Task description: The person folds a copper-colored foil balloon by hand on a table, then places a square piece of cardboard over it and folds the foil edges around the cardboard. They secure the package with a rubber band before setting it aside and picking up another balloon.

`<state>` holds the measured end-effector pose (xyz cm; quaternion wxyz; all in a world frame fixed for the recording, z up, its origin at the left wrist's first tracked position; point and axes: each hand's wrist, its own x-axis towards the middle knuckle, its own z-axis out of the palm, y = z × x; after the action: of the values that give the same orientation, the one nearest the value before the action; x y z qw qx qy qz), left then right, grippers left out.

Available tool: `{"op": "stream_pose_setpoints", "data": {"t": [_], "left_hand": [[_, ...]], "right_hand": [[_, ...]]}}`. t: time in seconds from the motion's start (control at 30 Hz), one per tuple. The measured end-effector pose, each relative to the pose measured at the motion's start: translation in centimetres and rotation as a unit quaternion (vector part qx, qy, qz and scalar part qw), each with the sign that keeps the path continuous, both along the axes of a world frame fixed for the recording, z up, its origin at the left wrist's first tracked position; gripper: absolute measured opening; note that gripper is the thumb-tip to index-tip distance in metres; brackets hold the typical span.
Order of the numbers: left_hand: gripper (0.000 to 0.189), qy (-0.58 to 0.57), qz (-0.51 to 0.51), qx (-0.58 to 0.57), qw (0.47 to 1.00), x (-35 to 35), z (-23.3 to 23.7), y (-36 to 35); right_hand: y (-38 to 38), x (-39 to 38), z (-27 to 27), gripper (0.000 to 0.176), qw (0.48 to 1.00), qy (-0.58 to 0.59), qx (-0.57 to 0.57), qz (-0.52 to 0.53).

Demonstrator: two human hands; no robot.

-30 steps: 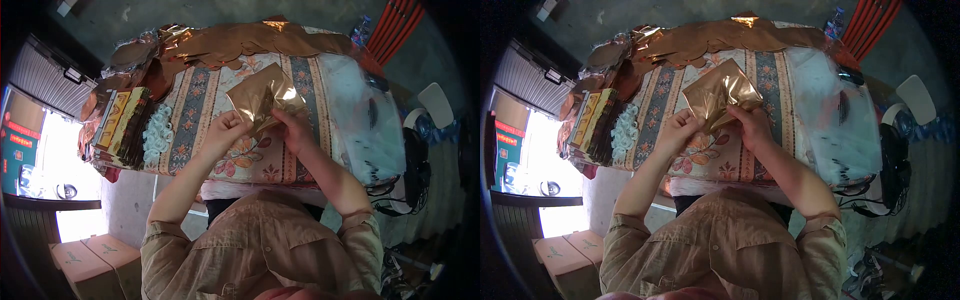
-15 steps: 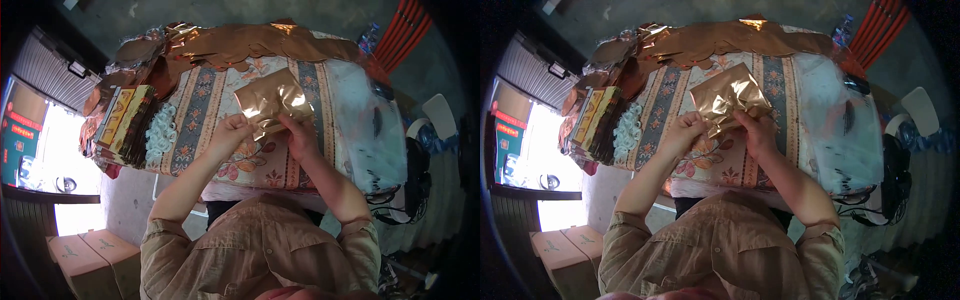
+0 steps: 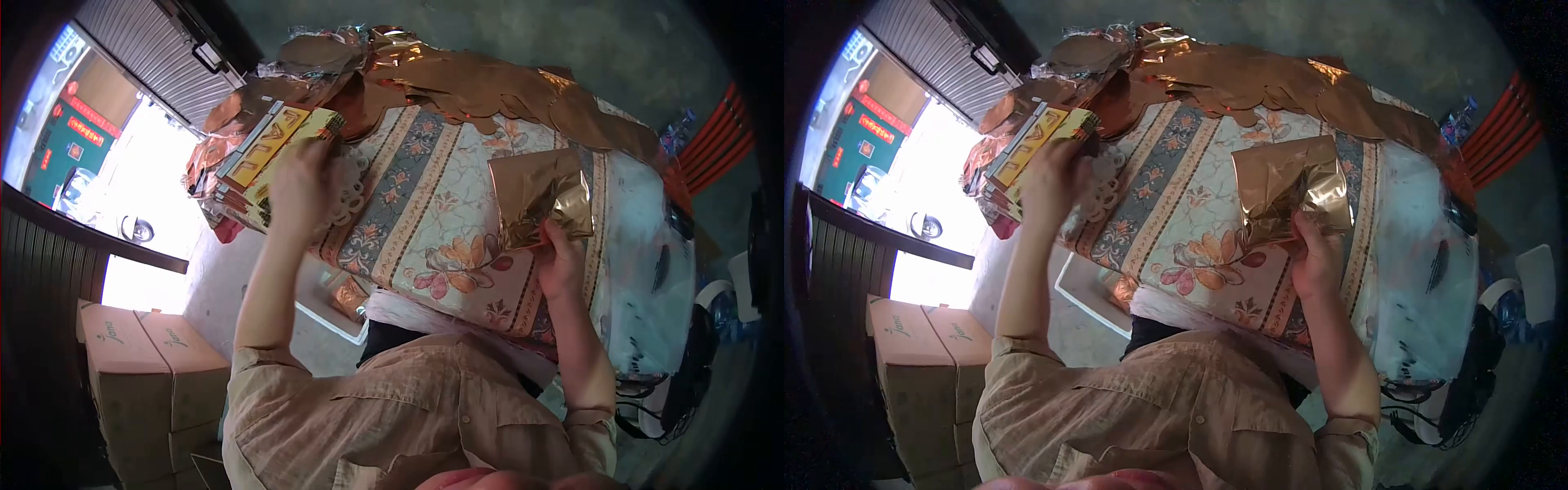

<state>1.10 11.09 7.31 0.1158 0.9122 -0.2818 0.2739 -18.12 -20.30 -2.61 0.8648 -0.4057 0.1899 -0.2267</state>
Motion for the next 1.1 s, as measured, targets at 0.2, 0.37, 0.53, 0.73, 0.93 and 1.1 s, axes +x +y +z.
{"op": "stream_pose_setpoints", "data": {"t": [0.2, 0.37, 0.53, 0.73, 0.93, 1.1], "left_hand": [[0.018, -0.052, 0.086, 0.093, 0.99, 2.1, -0.6, 3.8], [0.017, -0.033, 0.124, 0.127, 0.983, 1.9, -0.7, 3.0], [0.016, -0.005, 0.132, 0.078, 0.988, 2.0, 0.3, 3.4], [0.022, -0.022, 0.093, 0.05, 0.994, 2.4, 0.5, 4.1], [0.025, 0.087, 0.133, 0.041, 0.986, 1.7, 2.2, 4.1], [0.014, 0.176, 0.056, -0.084, 0.979, -2.0, 4.6, 3.6]], "right_hand": [[0.4, -0.1, 0.3, 0.019, 1.0, -0.015, 0.008, 0.004], [0.6, 0.0, 1.0, 0.018, 1.0, -0.008, 0.003, -0.005], [0.6, 0.0, 0.7, 0.017, 1.0, -0.01, 0.0, -0.002], [0.9, 0.0, 1.0, 0.017, 1.0, -0.009, -0.01, 0.01], [0.0, -0.3, -0.1, 0.022, 0.999, -0.028, -0.003, 0.046], [0.3, -0.2, 0.4, 0.023, 0.999, -0.033, -0.007, 0.043]]}}
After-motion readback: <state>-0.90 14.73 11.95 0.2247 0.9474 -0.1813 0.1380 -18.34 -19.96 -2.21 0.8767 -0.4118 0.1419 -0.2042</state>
